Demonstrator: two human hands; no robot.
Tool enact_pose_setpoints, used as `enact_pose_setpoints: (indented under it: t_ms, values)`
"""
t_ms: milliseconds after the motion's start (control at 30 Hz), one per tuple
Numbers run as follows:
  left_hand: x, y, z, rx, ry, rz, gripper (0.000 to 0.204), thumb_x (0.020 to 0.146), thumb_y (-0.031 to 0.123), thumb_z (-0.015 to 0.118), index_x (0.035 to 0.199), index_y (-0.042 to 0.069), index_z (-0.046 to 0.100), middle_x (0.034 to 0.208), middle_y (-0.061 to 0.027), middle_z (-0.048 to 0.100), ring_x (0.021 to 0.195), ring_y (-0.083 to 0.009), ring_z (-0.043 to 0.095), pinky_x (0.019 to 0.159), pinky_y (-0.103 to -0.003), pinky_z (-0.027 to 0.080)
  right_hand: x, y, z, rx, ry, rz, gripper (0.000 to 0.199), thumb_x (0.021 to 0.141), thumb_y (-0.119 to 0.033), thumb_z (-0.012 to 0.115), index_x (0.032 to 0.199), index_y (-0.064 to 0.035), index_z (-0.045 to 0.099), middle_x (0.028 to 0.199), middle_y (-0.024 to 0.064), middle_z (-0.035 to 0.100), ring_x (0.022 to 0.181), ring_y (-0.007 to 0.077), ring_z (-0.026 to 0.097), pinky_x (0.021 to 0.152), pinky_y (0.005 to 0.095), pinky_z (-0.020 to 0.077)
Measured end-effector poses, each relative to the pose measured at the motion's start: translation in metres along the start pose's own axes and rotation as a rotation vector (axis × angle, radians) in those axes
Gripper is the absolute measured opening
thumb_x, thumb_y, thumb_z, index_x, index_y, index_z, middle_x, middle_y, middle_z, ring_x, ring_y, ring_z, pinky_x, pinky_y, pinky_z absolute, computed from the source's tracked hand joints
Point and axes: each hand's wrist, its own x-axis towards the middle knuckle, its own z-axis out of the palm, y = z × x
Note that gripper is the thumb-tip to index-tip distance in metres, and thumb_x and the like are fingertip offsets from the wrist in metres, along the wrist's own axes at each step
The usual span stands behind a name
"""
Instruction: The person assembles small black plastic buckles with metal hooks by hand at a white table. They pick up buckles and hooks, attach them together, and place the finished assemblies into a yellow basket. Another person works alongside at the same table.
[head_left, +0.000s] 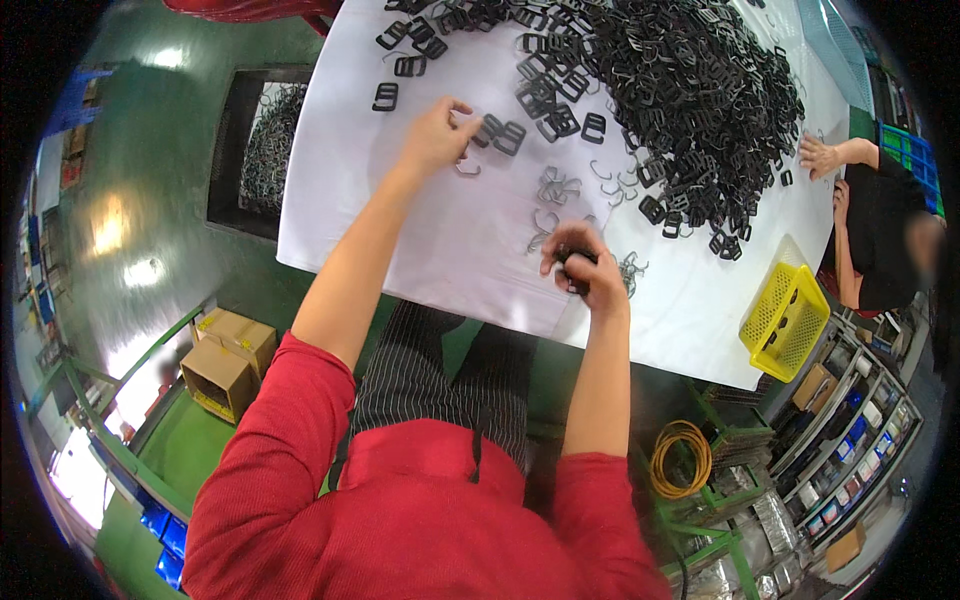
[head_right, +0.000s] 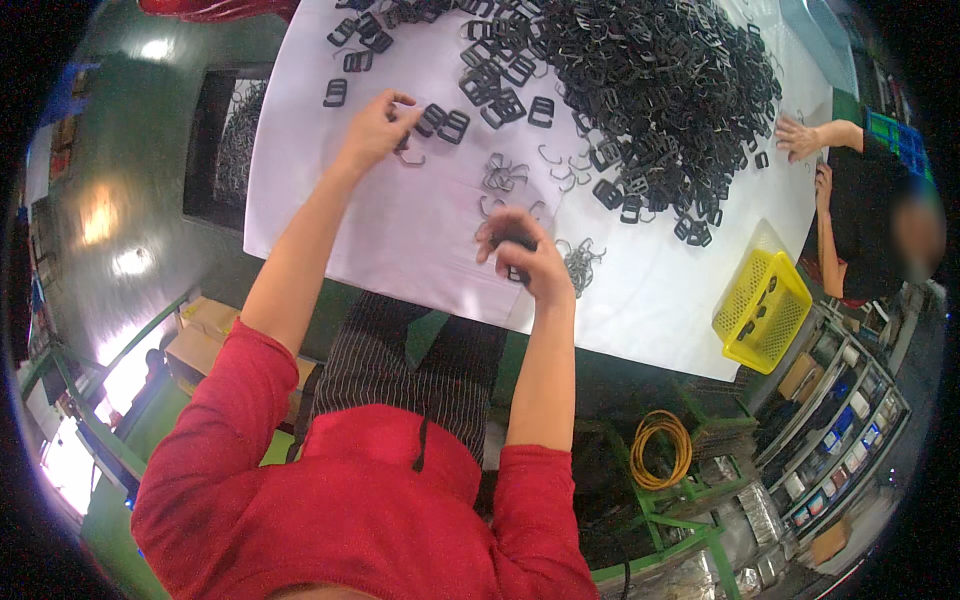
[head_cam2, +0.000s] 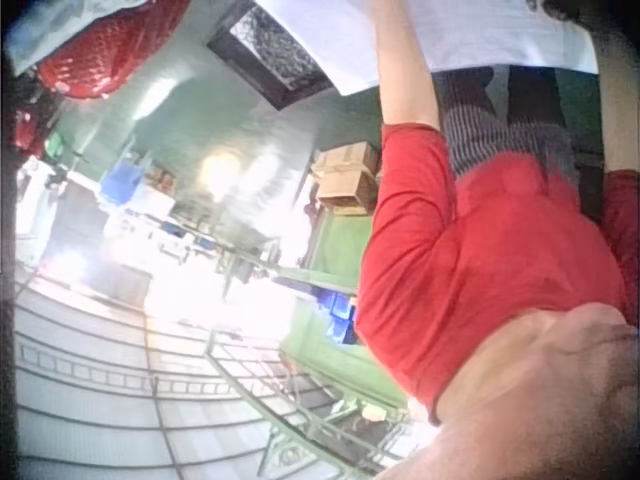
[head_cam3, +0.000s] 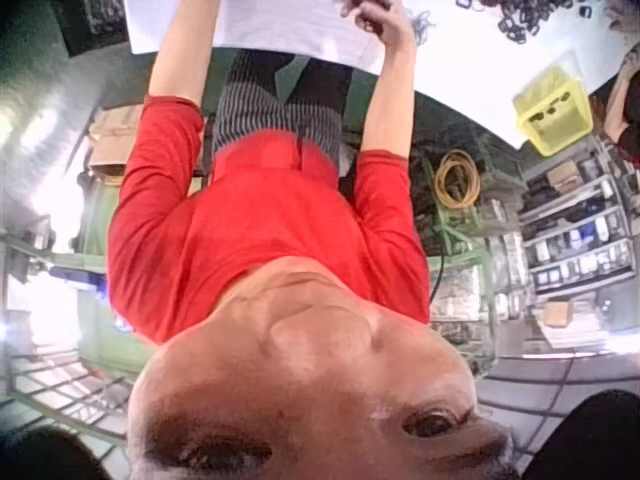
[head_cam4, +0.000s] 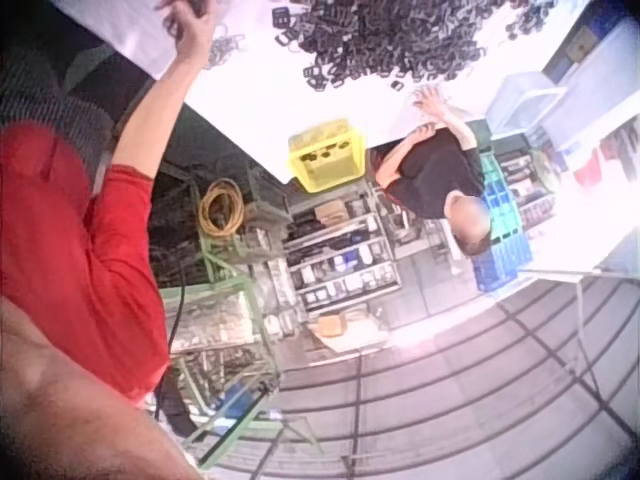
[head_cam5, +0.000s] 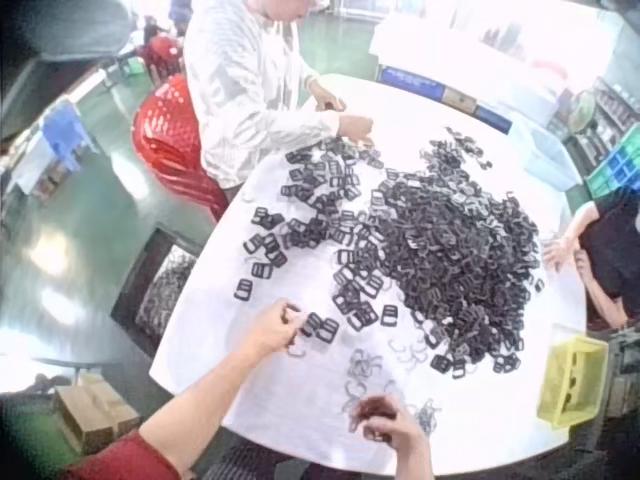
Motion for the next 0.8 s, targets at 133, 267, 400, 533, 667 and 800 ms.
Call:
enact_pose_setpoints:
  t_ms: [133,267,400,533,667,800]
  values:
    - [0.019,-0.021,0.023,0.492,0.228,0.427,0.025,0.077,0.021,0.069,0.086,0.001,0.056,0.073,-0.0159,0.060,0.059,-0.0255,0.058,0.056,-0.036,0.045,0.080,-0.010,0.005,-0.407,0.201,0.053,0.037,0.071,-0.019,0.070,0.101,-0.0036,0.057,0.081,0.0065,0.062,0.071,0.0195,0.060,0.054,0.0264,0.0440]
    - [0.011,-0.003,-0.007,0.141,-0.107,0.119,0.023,0.076,0.022,0.071,0.078,0.002,0.058,0.069,-0.0081,0.060,0.061,-0.0167,0.058,0.054,-0.031,0.045,0.125,-0.006,0.042,-1.271,0.573,-0.190,0.035,0.071,-0.024,0.072,0.096,-0.0033,0.058,0.087,0.0100,0.064,0.074,0.0271,0.061,0.063,0.0350,0.0468]
    - [0.001,-0.015,-0.053,-0.194,-0.206,-0.039,0.021,0.077,0.021,0.071,0.078,0.004,0.059,0.067,0.0001,0.058,0.061,-0.0049,0.053,0.051,-0.023,0.044,0.132,0.001,0.053,-1.440,0.589,-0.172,0.032,0.069,-0.023,0.074,0.091,-0.0040,0.059,0.089,0.0124,0.064,0.079,0.0311,0.061,0.066,0.0388,0.0468]
    - [-0.002,-0.024,-0.046,0.405,0.209,0.366,0.030,0.073,0.025,0.073,0.087,0.003,0.060,0.083,-0.0081,0.062,0.075,-0.0196,0.059,0.065,-0.031,0.047,0.112,-0.002,0.025,-0.742,0.329,0.030,0.030,0.076,-0.027,0.070,0.093,-0.0065,0.057,0.083,0.0068,0.062,0.072,0.0225,0.059,0.055,0.0293,0.0444]
    - [-0.008,-0.007,-0.005,0.603,0.191,0.373,0.037,0.072,0.025,0.073,0.096,0.002,0.056,0.091,-0.0121,0.061,0.084,-0.0305,0.058,0.072,-0.036,0.047,0.079,-0.010,0.014,0.235,0.144,-0.232,0.022,0.085,-0.027,0.062,0.095,-0.0082,0.054,0.089,0.0035,0.058,0.073,0.0136,0.053,0.048,0.0204,0.0371]
    - [0.001,-0.001,0.010,0.529,-0.058,0.226,0.032,0.076,0.019,0.068,0.101,0.003,0.056,0.091,-0.0097,0.061,0.076,-0.0273,0.058,0.066,-0.034,0.047,0.109,-0.035,-0.021,-0.210,0.581,-0.179,0.024,0.082,-0.026,0.064,0.093,-0.0053,0.059,0.086,0.0066,0.062,0.074,0.0166,0.059,0.053,0.0258,0.0434]
